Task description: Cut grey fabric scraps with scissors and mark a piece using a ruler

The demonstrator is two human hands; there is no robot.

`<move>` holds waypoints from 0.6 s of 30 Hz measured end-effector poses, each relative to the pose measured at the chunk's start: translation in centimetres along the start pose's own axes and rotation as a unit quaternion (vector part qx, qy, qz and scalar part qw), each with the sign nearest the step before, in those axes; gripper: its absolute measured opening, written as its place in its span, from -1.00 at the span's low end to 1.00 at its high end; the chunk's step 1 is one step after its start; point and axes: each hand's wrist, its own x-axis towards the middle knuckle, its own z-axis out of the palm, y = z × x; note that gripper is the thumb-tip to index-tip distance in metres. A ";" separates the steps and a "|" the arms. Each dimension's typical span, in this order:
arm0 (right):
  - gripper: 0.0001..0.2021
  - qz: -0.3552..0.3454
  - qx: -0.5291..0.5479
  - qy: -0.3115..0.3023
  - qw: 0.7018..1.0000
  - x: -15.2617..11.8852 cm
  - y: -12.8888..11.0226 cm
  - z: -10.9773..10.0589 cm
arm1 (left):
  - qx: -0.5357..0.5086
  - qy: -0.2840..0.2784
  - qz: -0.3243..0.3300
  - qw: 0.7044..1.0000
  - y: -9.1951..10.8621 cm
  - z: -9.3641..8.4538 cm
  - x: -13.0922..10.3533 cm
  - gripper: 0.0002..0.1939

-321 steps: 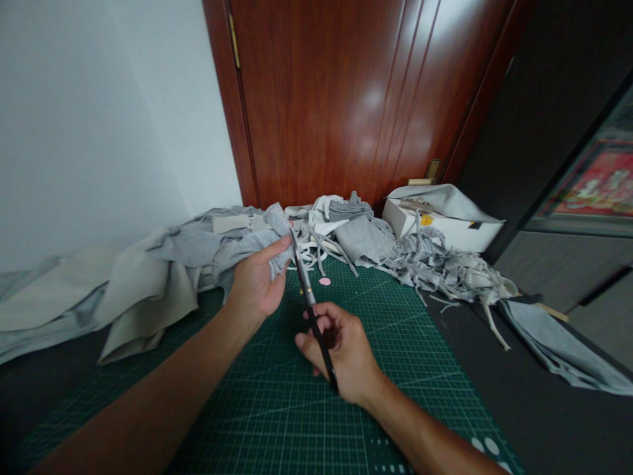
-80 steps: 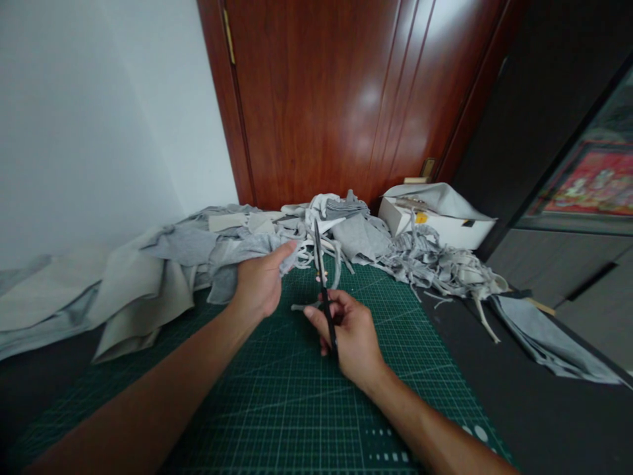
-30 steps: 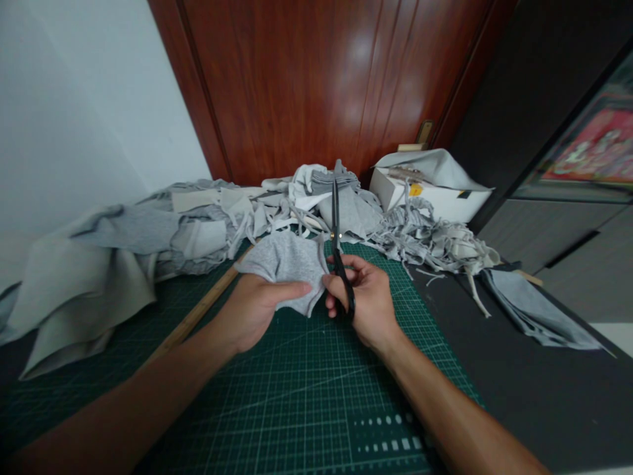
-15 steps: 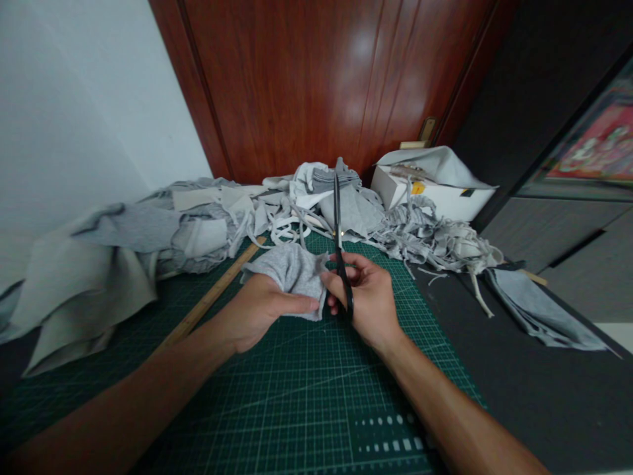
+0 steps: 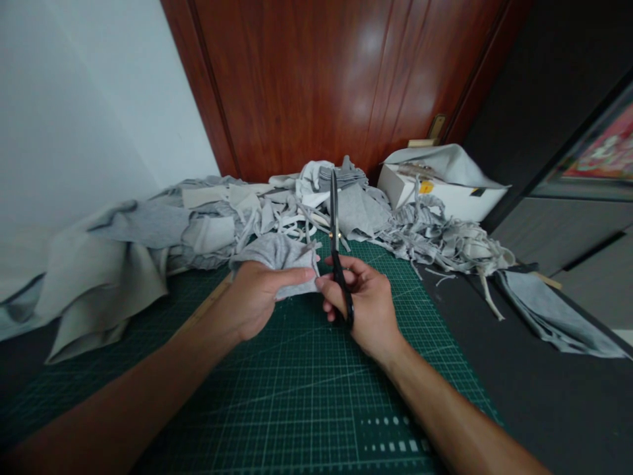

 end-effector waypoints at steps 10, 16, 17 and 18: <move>-0.47 0.040 -0.031 -0.018 0.999 -0.3 -0.3 0.9 | -0.015 0.087 0.030 0.996 0.3 0.1 0.4 -0.69; -0.51 0.067 -0.042 -0.090 0.993 -1.5 0.0 1.5 | -0.090 0.158 0.081 0.980 3.4 -1.5 1.2 -0.65; -0.53 0.061 -0.044 -0.109 0.991 -1.7 0.1 1.5 | -0.108 0.157 0.096 0.977 4.0 -1.8 1.3 -0.65; -0.54 0.054 -0.044 -0.127 0.989 -1.9 0.1 1.5 | -0.125 0.153 0.109 0.974 4.6 -2.0 1.4 -0.66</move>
